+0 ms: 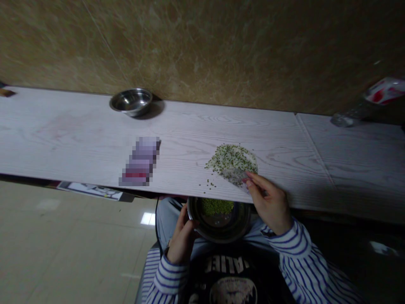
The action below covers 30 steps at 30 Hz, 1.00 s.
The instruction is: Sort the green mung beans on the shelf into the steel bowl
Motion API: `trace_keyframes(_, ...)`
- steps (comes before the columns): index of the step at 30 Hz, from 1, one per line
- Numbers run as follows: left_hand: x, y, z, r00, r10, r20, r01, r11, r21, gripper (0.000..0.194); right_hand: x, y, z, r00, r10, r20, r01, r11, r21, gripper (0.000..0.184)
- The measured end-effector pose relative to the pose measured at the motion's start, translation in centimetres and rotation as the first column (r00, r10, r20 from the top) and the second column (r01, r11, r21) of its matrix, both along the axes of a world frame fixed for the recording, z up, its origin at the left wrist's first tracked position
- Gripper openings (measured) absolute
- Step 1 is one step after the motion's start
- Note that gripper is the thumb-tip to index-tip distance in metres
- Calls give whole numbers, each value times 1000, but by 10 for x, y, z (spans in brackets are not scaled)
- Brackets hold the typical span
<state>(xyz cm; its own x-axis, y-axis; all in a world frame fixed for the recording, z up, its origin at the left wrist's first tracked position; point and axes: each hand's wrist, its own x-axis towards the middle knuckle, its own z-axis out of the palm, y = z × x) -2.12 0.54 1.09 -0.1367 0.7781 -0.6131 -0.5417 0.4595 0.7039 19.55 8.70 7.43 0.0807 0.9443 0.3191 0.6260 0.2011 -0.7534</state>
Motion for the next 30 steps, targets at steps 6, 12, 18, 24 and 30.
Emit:
trace_keyframes(6, 1, 0, -3, 999, 26, 36, -27, 999, 22, 74, -14, -4, 1, 997, 77, 5, -77, 997, 8, 28)
trace_keyframes(12, 0, 1, -4, 999, 17, 31, -17, 1000, 8, 71, -7, 3, -3, 1000, 1, 29, -2, 999, 37, 29)
trace_keyframes(18, 0, 1, -7, 999, 33, 42, -33, 999, -5, 77, -1, 11, 1, 999, -52, 16, 51, 998, 40, 30)
trace_keyframes(24, -1, 0, -5, 997, 50, 65, -52, 998, 22, 77, -16, 21, 6, 998, 36, 60, -40, 996, 74, 30)
trace_keyframes(30, -2, 1, 3, 997, 59, 49, -60, 998, 13, 72, -13, 19, 2, 994, 102, 44, -104, 993, 55, 29)
